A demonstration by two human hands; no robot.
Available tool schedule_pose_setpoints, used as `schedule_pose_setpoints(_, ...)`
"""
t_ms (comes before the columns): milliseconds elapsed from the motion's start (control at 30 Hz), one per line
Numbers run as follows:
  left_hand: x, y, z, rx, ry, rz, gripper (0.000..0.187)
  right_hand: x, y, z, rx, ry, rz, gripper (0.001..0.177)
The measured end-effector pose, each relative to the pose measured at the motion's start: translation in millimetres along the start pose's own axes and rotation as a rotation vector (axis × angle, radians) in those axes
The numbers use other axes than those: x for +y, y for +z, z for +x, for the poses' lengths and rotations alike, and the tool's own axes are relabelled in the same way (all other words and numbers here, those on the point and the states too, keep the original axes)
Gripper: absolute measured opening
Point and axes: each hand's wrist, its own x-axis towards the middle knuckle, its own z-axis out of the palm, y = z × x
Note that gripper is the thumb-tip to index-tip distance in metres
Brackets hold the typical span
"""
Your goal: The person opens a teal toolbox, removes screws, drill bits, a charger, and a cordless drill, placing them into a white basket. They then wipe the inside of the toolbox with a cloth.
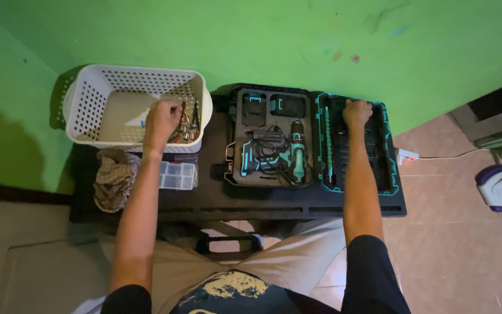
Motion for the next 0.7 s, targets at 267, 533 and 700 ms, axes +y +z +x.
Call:
schedule_pose_setpoints(267,6.7,-5.8,0.1,0.021,0.025,-0.012,0.015,4.3,6.2,-8.5,0.177,-0.191,0.245,0.017)
schedule_pose_setpoints(533,32.8,-22.6,2.3,0.106,0.145,-0.225,0.015,-110.5,-40.6,-48.3,0.001,-0.163,1.058,0.011)
schedule_pose_setpoints(700,103.3,-45.7,-22.8,-0.13,0.204,-0.551,0.039,-262.9,-82.3,-140.6,-0.426,-0.18,1.089,0.015)
